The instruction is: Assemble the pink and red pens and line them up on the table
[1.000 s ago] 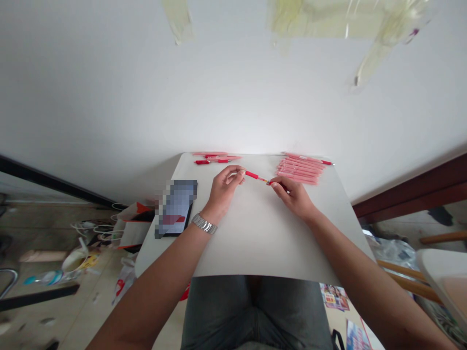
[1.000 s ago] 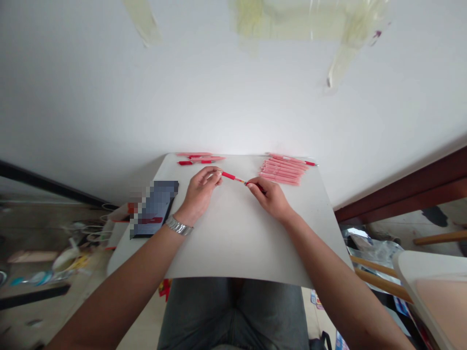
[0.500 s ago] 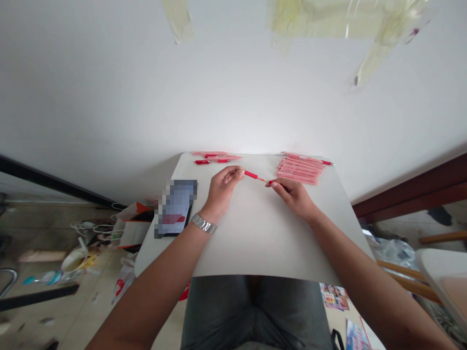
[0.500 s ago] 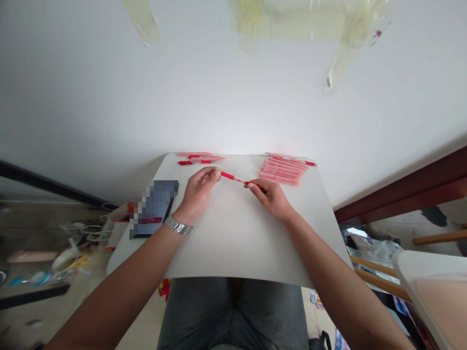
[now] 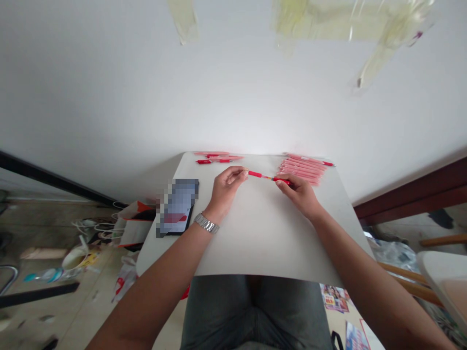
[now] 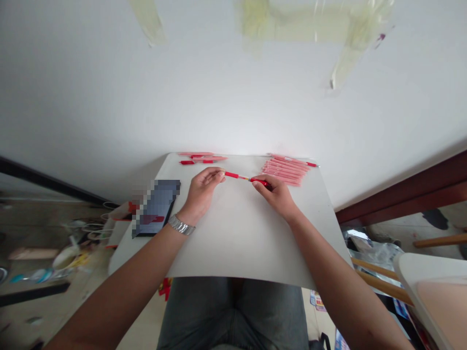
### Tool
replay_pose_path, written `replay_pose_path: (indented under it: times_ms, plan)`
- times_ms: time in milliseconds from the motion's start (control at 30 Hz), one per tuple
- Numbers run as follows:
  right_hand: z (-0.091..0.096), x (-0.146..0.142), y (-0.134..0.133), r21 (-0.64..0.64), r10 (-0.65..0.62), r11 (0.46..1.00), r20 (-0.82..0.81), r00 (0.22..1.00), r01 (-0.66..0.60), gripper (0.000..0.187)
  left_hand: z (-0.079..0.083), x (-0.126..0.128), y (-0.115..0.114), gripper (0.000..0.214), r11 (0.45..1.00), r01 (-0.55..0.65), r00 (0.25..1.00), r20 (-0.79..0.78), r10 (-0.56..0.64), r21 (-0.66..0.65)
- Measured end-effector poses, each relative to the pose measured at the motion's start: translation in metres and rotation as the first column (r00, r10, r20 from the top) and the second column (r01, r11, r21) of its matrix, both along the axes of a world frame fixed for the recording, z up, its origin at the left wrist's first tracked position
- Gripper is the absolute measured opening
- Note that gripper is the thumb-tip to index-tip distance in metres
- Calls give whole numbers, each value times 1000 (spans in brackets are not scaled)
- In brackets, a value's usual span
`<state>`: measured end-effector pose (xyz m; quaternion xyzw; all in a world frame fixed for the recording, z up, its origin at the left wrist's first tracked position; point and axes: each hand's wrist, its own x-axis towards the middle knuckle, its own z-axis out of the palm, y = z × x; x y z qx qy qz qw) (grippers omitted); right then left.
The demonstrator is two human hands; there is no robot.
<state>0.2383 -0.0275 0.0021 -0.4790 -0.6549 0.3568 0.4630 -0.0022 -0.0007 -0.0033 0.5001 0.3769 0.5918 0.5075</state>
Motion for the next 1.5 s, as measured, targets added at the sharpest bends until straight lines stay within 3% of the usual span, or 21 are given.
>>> replay_pose_path:
  times_ms: [200, 333, 567, 867, 1100, 1300, 1500]
  plan:
    - [-8, 3, 7, -121, -41, 993, -335, 941, 0, 36, 4, -1, -5, 29, 999, 38, 995, -88, -37, 14]
    - [-7, 4, 10, -183, -101, 983, -459, 883, 17, 39, 5, -1, -7, 29, 997, 75, 984, -162, -69, 29]
    - [1, 4, 11, -208, -85, 978, -513, 854, -27, 45, 2, 2, -9, 23, 983, 112, 943, -327, -58, 148]
    - [0, 4, 12, -249, -56, 963, -565, 823, -106, 63, 0, 2, -9, 17, 974, 104, 926, -377, -22, 200]
    - [-2, 6, 13, -266, -70, 956, -625, 778, -128, 58, 0, 4, -10, 16, 970, 141, 927, -370, -60, 196]
    - [-3, 5, 12, -238, -47, 964, -597, 801, -120, 54, -1, 5, -9, 15, 969, 126, 928, -371, -39, 214]
    - [0, 3, 10, -262, -64, 947, -721, 690, -186, 41, -1, 5, -10, 13, 965, 121, 922, -386, -23, 232]
